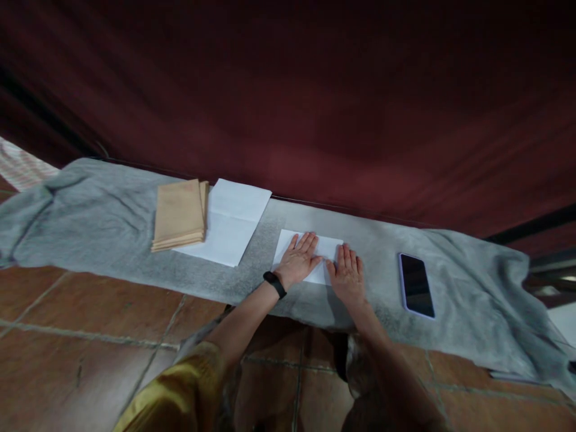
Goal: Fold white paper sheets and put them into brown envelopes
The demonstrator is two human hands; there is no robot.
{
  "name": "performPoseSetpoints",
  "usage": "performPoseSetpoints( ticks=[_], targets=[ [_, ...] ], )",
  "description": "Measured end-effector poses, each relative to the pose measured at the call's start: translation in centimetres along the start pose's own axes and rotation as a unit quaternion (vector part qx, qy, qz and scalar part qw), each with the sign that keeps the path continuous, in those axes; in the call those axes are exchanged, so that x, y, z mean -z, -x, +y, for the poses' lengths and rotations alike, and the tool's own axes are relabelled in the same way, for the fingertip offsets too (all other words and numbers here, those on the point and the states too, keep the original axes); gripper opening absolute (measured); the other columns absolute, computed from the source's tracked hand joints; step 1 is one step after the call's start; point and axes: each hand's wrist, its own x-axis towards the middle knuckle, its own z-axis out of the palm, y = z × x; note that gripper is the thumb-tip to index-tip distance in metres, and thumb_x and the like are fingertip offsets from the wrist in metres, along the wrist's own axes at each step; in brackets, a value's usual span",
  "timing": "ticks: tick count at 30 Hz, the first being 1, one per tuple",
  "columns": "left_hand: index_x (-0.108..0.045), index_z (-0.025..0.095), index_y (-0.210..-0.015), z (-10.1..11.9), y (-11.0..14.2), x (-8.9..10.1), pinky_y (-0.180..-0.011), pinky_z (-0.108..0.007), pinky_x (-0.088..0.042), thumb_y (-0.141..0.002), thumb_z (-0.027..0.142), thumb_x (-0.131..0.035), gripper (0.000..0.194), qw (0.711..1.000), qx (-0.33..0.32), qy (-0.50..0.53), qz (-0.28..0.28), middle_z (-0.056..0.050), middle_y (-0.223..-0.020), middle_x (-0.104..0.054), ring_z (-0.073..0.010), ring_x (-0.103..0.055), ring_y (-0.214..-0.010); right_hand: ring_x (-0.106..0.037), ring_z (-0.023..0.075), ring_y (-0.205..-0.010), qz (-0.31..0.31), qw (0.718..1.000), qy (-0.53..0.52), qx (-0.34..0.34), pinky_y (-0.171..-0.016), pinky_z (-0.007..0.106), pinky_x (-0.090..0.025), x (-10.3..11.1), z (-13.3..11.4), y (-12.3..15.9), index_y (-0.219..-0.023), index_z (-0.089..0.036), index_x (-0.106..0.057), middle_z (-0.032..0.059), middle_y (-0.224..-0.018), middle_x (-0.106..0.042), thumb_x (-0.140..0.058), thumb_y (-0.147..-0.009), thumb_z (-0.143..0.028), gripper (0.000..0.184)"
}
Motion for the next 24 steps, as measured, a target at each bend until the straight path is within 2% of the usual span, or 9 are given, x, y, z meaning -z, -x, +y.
performPoseSetpoints(
  ticks=[12, 19, 24],
  targets=[
    [-0.030, 0.009, -0.154, 1.5, 3.8, 0.7, -0.126, -0.046, -0.006, -0.101, 0.059, -0.032, 0.073, 0.998, -0.055, 0.012, -0.034, -0.016, -0.164, -0.026, -0.0246, -0.017, -0.154, -0.041, 0.0345, -0.140, -0.028, 0.999, 0.005, 0.040, -0.113, 0.054, -0.032, 0.7, 1.1, 0.4, -0.152, -0.003, -0.037, 0.0233, -0.155, -0.042, -0.026, -0.106, -0.041, 0.061],
    [-0.029, 0.008, -0.154, 1.9, 6.0, 1.2, -0.126, -0.045, -0.008, -0.098, 0.065, -0.035, 0.080, 0.993, -0.108, 0.028, -0.037, -0.018, -0.164, -0.026, -0.0253, -0.016, -0.154, -0.042, 0.0343, -0.139, -0.026, 0.998, 0.012, 0.050, -0.112, 0.055, -0.034, 0.5, 1.4, 0.3, -0.153, -0.004, -0.035, 0.0239, -0.153, -0.043, -0.026, -0.106, -0.042, 0.061],
    [-0.027, 0.009, -0.155, 2.3, 7.2, 1.7, -0.126, -0.044, -0.008, -0.097, 0.065, -0.038, 0.082, 0.991, -0.118, 0.038, -0.049, -0.017, -0.164, -0.025, -0.0253, -0.015, -0.155, -0.043, 0.0349, -0.139, -0.029, 0.998, 0.007, 0.053, -0.112, 0.055, -0.036, 0.4, 1.9, 0.3, -0.152, -0.006, -0.038, 0.0233, -0.152, -0.045, -0.030, -0.106, -0.044, 0.061]
  ],
)
